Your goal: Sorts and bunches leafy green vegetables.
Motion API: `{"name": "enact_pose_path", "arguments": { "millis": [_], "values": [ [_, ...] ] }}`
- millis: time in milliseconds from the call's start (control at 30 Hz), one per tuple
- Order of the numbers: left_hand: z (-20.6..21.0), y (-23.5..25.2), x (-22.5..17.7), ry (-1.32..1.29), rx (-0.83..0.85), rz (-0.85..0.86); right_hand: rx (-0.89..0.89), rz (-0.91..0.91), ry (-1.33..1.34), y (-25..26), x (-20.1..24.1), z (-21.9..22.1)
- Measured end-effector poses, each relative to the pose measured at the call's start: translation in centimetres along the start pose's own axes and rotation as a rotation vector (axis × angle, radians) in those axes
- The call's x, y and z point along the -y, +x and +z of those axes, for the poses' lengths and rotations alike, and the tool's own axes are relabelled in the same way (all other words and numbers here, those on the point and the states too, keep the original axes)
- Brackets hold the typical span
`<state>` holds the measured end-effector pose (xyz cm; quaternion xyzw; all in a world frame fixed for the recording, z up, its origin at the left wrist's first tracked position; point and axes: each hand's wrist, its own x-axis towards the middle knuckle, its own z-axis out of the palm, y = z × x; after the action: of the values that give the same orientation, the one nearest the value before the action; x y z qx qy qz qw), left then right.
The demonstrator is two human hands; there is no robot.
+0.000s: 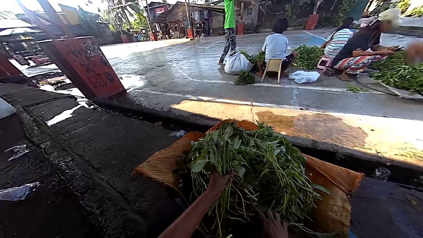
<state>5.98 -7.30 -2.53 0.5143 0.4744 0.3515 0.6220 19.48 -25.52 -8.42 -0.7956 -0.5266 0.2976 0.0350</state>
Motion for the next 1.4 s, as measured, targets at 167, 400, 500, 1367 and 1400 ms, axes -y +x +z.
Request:
{"name": "enact_pose_path", "arguments": {
  "millis": [167, 400, 500, 1367, 1400],
  "values": [
    [0.3, -0.3, -0.3, -0.057, 0.015, -0.073, -0.316, -0.301, 0.397, 2.4, 4.9, -0.6],
    [-1.0, 0.2, -0.7, -0.217, 0.3, -0.122, -0.223, -0.391, 1.093, 3.8, 6.0, 0.9],
    [-1.2, 0.3, -1.1, -0.245, 0.268, -0.135, 0.167, -0.594, 1.174, 3.3, 3.7, 1.3],
    [-2.9, 1.7, -2.6, -0.31, -0.079, -0.119, 0.028, -0.061, 0.305, 2.2, -1.8, 2.1],
    [-2.7, 1.4, -2.6, -0.316, -0.035, -0.142, -0.078, -0.149, 0.4, 2.5, -1.0, 1.3]
  ]
}}
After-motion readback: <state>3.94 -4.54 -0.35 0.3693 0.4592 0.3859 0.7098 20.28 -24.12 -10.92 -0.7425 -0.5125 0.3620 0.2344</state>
